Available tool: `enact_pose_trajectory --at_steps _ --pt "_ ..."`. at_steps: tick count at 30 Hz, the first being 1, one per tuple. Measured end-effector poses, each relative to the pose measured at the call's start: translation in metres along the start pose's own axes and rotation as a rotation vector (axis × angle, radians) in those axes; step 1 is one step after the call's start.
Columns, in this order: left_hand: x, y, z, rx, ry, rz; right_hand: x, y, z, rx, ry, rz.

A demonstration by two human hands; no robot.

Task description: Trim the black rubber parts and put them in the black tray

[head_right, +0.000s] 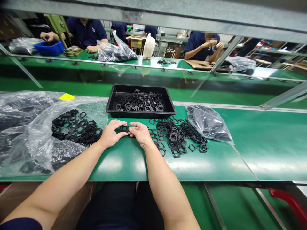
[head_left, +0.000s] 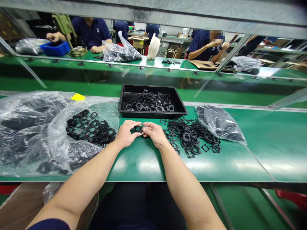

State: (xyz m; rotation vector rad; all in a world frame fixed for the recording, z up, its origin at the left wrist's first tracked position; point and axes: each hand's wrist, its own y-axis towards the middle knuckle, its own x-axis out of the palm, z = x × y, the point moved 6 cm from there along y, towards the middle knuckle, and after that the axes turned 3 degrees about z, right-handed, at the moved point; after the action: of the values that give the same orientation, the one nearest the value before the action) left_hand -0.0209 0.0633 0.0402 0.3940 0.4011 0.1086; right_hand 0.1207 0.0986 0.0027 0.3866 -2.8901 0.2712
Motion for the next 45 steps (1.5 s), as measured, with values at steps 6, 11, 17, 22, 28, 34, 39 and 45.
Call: enact_pose_trajectory --at_steps 6,11,17,22,28,34,39,45 --pt "0.0026 -0.0009 -0.0005 -0.057 -0.079 -0.014 0.0040 0.0006 0.0023 -0.016 -0.014 -0.053" --pt "0.0020 -0.0009 -0.0033 -0.091 -0.105 -0.003 0.0038 0.0021 0.0051 -0.007 -0.005 -0.051" --pt "0.0022 -0.0014 -0.0071 -0.121 -0.094 0.000 0.0050 0.0018 0.0065 0.004 0.015 -0.054" --pt "0.0024 -0.0020 -0.0082 -0.134 -0.101 0.014 0.0064 0.0005 0.0049 0.001 0.046 -0.063" --pt "0.0034 -0.0013 -0.0080 -0.175 -0.149 0.008 0.0076 -0.0005 0.0035 -0.003 0.061 -0.068" --pt "0.0032 -0.0004 -0.0077 -0.147 -0.131 0.055 0.0071 -0.0004 0.0035 0.038 0.199 -0.061" --pt "0.0047 0.0005 -0.0080 -0.104 -0.065 0.043 0.0067 0.0005 0.0030 0.028 0.202 -0.064" --pt "0.0030 -0.0005 -0.0079 -0.046 0.014 0.052 0.0074 -0.0001 0.0001 0.017 0.139 -0.090"
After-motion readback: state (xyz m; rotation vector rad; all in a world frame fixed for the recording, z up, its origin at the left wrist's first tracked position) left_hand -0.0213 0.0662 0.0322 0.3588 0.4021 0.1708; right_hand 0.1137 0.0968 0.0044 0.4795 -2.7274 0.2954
